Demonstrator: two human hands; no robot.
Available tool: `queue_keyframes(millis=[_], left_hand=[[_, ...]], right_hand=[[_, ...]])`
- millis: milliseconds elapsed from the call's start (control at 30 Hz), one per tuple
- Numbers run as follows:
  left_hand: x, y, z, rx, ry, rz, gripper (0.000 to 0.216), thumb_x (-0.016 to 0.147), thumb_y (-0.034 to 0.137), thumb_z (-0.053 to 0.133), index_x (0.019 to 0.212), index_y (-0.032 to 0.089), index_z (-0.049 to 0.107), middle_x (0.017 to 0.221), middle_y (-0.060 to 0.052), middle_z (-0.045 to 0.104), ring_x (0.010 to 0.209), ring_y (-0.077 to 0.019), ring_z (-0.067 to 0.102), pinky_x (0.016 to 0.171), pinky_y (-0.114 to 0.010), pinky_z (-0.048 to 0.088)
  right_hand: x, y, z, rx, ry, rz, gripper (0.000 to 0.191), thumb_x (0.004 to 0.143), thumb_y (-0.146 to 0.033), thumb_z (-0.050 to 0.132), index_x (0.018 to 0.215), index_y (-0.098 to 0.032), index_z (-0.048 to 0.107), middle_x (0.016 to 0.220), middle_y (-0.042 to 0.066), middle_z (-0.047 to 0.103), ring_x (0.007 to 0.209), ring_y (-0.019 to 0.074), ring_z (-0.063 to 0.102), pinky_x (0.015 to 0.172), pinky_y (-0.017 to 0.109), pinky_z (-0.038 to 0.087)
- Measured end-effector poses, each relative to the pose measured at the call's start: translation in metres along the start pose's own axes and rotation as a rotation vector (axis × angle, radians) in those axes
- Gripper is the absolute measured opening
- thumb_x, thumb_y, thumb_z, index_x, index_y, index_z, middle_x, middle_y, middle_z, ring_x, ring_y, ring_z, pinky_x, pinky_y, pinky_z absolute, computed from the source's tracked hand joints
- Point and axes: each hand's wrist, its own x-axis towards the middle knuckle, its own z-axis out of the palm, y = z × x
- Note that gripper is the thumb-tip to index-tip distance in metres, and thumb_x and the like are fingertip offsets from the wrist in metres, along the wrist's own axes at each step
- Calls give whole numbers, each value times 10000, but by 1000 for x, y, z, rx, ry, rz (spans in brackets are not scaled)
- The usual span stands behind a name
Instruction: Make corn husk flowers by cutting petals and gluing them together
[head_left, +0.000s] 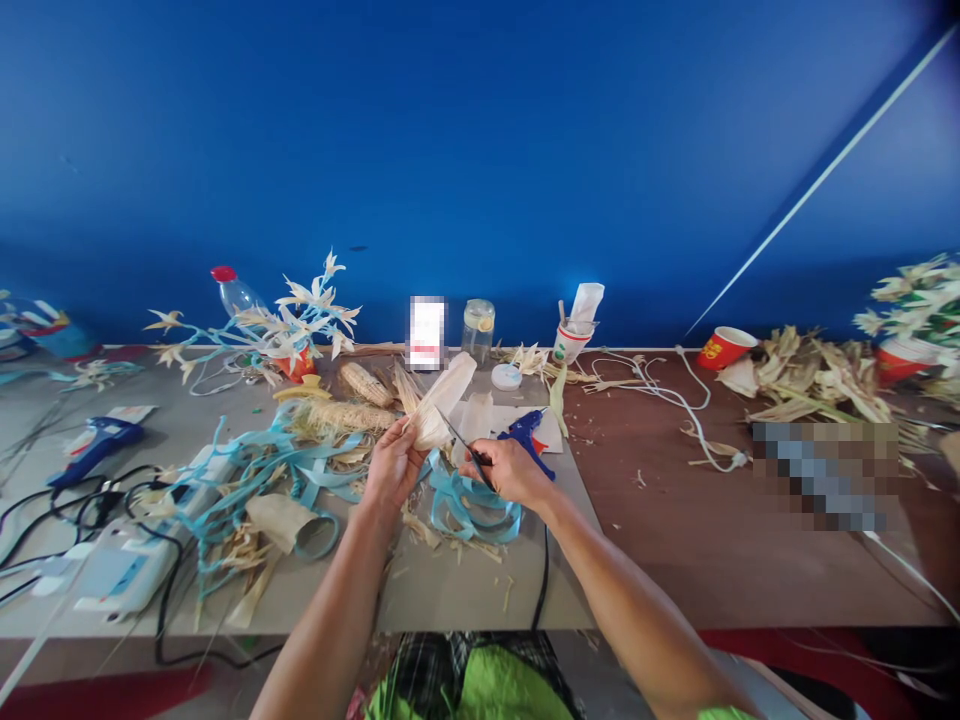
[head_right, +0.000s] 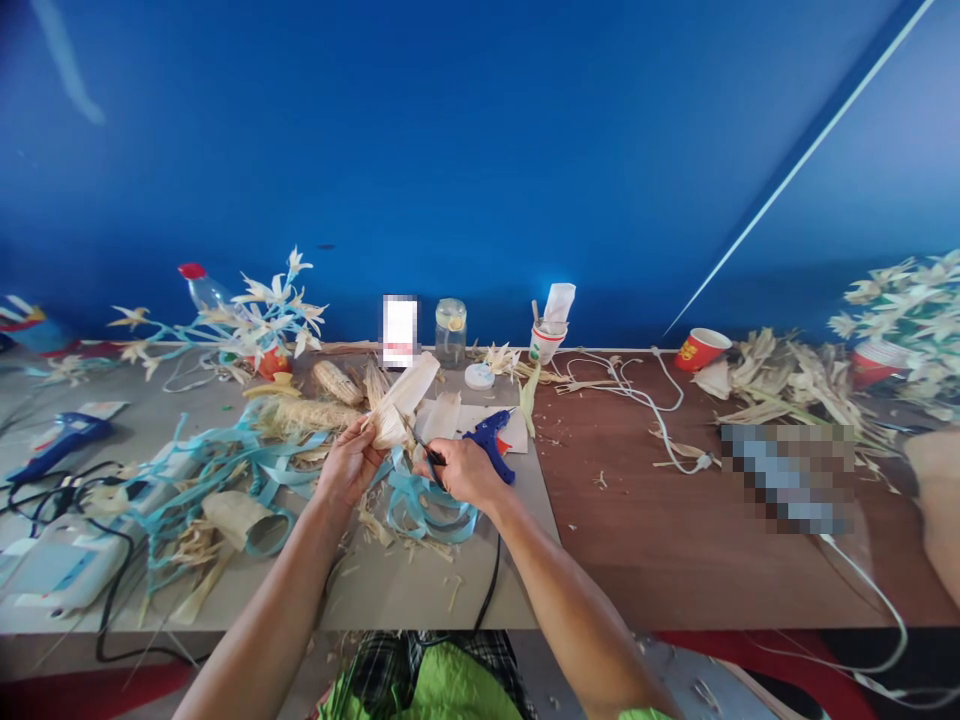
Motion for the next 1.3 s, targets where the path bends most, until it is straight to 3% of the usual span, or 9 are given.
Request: queue_keyframes(millis=[267, 667, 933, 1300], left_hand=[[-1, 1, 0, 12, -3, -9, 169, 660, 53, 693, 811, 112, 646, 784, -37, 704, 646, -109, 653, 665, -223, 539], [-3, 1, 3, 39, -27, -75, 171, 647, 31, 672, 802, 100, 648, 758, -41, 703, 652, -113, 654, 683, -230, 546], [-5, -2, 1, 171, -121, -161, 181, 635, 89, 703, 808, 111, 656, 731, -39, 687, 601, -122, 635, 588, -223, 535], [-5, -3, 0, 193, -159, -191, 190, 647, 100, 693, 835, 101, 669, 738, -49, 687, 619, -121, 637, 623, -218, 536]], right_hand=[[2, 1, 1, 247, -84, 52, 266, 719, -375, 653, 819, -130, 645, 621, 6, 595, 553, 101, 454, 495, 188, 339], [3, 7, 3, 315, -115, 89, 298, 719, -422, 644, 807, -137, 632, 586, -23, 530, 526, 84, 408, 483, 191, 318], [4, 9, 3, 328, -75, 56, 353, 709, -451, 653, 853, -131, 624, 633, -31, 518, 574, 88, 425, 524, 186, 346], [2, 10, 0, 265, -47, 39, 330, 721, -452, 644, 797, -132, 617, 607, -31, 522, 564, 89, 428, 516, 183, 340]])
